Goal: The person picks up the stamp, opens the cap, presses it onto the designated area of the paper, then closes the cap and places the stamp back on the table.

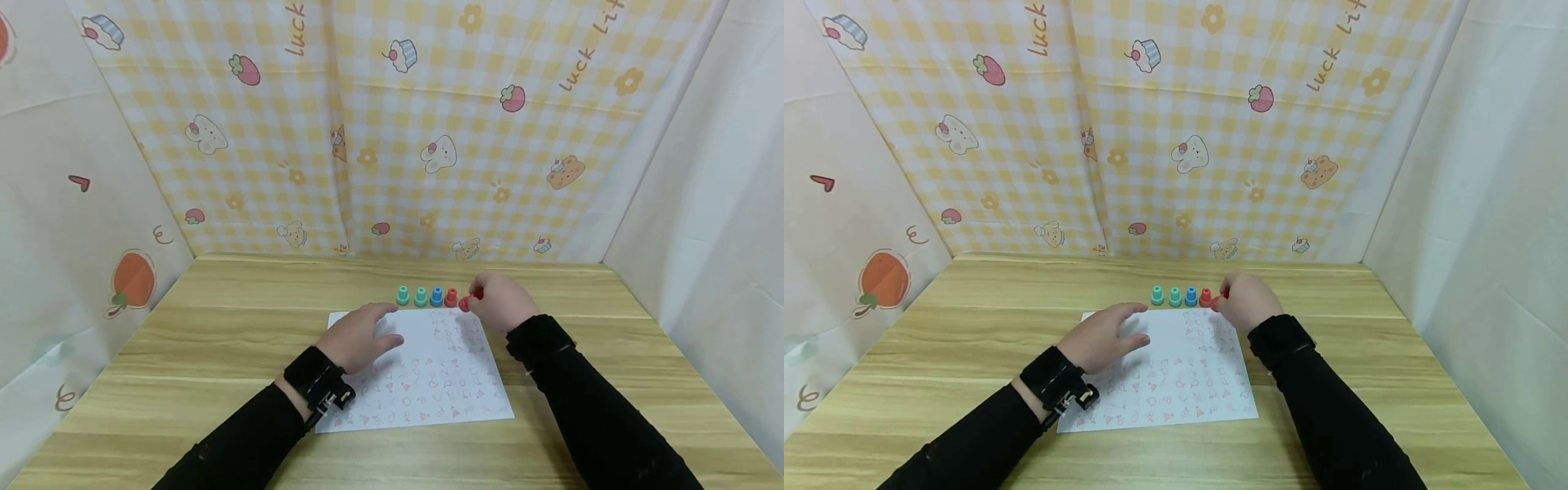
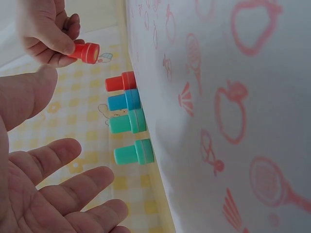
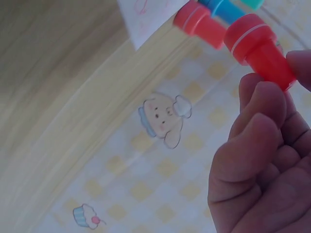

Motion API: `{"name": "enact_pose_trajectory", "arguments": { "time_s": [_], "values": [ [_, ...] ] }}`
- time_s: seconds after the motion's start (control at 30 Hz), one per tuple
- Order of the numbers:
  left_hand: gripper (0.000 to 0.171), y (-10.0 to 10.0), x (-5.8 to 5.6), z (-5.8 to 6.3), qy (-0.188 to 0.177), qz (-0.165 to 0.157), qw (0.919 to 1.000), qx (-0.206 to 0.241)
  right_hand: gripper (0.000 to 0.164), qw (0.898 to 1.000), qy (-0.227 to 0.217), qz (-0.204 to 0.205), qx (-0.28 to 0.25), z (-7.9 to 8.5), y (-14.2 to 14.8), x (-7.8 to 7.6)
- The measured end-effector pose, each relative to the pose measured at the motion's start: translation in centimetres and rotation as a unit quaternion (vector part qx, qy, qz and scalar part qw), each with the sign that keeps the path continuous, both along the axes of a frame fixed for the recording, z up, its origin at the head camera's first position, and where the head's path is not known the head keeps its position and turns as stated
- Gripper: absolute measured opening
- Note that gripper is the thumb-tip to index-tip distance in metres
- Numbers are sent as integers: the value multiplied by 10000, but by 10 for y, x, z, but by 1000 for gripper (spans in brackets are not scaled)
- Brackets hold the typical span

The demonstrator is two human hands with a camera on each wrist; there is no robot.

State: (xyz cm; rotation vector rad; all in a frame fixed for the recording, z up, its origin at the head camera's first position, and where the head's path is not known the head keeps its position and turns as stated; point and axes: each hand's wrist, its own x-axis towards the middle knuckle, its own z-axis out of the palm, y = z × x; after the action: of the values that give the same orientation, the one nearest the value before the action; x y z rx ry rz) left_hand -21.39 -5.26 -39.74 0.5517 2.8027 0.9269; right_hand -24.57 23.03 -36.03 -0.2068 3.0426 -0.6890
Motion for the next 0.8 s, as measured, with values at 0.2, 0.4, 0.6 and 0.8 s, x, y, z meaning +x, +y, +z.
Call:
{"name": "enact_pose_trajectory", "arguments": {
  "time_s": [0.2,0.4,0.6,0.8],
  "values": [
    [60,0,0,0,-22,-34,10000,35,13,9994,-13,110,-336,-3,-9,6],
    [60,0,1,1,4,-60,10000,25,11,9983,-40,269,-525,-8,-19,10],
    [60,1,1,1,13,-46,10000,49,9,9982,-77,353,-488,-13,-26,13],
    [60,2,1,1,-9,1,10000,49,11,9976,-205,316,-585,-14,-32,16]
  ]
}}
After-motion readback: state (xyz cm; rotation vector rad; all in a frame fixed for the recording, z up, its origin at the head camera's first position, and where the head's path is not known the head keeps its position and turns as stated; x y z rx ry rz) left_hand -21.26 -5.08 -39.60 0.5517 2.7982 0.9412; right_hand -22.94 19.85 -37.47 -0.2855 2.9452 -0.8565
